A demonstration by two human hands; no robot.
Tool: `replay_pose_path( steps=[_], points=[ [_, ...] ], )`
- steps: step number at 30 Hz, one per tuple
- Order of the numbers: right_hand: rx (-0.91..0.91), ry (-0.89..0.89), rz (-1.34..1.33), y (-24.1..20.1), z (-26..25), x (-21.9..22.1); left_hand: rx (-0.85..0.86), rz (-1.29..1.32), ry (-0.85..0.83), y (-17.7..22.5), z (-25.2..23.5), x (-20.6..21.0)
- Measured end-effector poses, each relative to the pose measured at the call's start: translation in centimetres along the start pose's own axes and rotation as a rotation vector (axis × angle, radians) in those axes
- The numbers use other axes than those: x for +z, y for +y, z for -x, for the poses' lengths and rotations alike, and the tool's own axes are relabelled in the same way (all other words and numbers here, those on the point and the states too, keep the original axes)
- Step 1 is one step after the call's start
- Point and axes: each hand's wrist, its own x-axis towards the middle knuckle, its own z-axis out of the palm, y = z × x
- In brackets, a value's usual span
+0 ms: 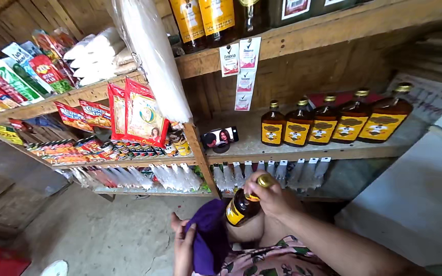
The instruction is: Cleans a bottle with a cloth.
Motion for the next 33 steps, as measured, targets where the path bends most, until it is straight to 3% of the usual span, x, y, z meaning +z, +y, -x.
replay_pose_path(
  steps=[5,10,14,17,21,24,27,33],
  points=[
    [0.083,0.232,-0.094,0.4,0.0,1.0,0.062,0.086,0.198,4.4,-0.9,-1.9],
    [0.095,0.203,-0.069,2.4,1.4,2.2,0.065,0.173,0.262,5.3,-0.7,0.0],
    [0.152,0.151,-0.048,2.3,0.9,2.0,0.135,0.145,0.128,4.4,0.4,2.8],
    [0.111,0.057,-0.025,2.6,1.3,1.9,0.362,0.034,-0.111,4.0,0.8,6.4],
    [0.026,-0.041,0.157,2.2,2.6,2.6,0.723,-0.422,-0.363,3.5,0.0,10.6],
    [0.067,-0.002,0.194,1.5,2.7,2.7,0.839,-0.669,-0.375,3.7,-1.0,11.8],
    [0.036,-0.012,0.242,1.6,2.9,2.3,0.826,-0.736,-0.396,4.6,-0.9,12.2],
    [-0.148,-0.038,0.419,2.6,3.7,1.6,0.889,-0.812,-0.283,3.5,0.1,12.0]
  ],
)
